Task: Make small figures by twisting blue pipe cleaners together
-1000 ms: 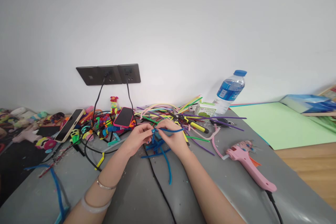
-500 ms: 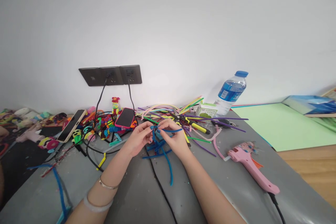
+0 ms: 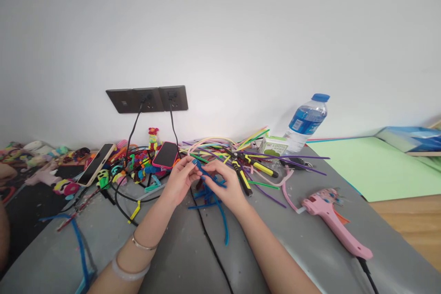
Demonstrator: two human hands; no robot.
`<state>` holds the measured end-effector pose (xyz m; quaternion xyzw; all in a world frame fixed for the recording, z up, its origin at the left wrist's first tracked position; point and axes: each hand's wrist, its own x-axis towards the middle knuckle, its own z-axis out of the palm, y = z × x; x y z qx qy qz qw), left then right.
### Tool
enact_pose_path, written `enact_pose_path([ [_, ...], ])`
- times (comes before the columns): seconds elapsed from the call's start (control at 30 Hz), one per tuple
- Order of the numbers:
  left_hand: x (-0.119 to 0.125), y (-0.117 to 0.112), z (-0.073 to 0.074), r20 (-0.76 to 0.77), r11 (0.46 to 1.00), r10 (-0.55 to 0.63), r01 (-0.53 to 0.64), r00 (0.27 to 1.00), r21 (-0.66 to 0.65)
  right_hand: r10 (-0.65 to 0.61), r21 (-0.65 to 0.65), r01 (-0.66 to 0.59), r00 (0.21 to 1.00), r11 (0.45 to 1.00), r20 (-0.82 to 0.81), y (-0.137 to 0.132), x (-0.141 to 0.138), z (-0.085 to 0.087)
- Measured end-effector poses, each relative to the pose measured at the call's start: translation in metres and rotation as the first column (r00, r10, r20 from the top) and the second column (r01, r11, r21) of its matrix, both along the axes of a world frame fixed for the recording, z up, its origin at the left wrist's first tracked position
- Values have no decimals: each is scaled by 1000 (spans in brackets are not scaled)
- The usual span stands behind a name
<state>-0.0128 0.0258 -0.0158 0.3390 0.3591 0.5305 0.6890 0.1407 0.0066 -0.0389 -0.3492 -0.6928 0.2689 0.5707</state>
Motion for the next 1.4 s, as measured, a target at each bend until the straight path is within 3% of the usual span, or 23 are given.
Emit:
enact_pose_path([
  [0.13,-4,1,-1,-67,997,-58,62,996,56,-61,-158,35,985,987,-164,4,3,-2],
  [0.27,-9,3,-1,-252,967,-51,111,966,229,-119,-300,47,967,953,-226,6,8,2],
  [0.33,-12,4,-2,-365,922,9,134,931,364,-115,-343,25,962,939,-246,7,9,3],
  [0.5,-16,6,-8,-585,745,202,264,786,613,-54,-403,-57,964,913,-259,10,9,-3],
  [0.67,-18,7,-11,-599,636,330,296,730,712,-23,-436,-174,911,883,-411,11,8,-5],
  [0.8,-19,5,-8,-569,599,382,274,728,752,-21,-453,-237,869,859,-495,9,6,-2],
  [0.9,-19,4,-6,-569,616,392,253,723,746,-20,-461,-251,862,851,-506,7,5,0],
  [1.0,-19,4,-4,-595,678,328,256,734,689,-16,-460,-256,861,850,-508,8,5,1],
  [1.1,-18,3,-3,-590,792,118,283,799,541,-7,-473,-255,875,843,-484,9,9,1],
  [1.2,-17,3,-4,-468,880,-161,341,869,331,34,-476,-256,903,841,-427,11,14,0],
  [1.3,-16,3,-7,-358,901,-330,404,874,156,153,-467,-314,924,827,-351,10,18,1],
  [1.4,-15,2,-8,-339,904,-369,419,866,87,276,-457,-408,903,790,-329,8,18,4],
])
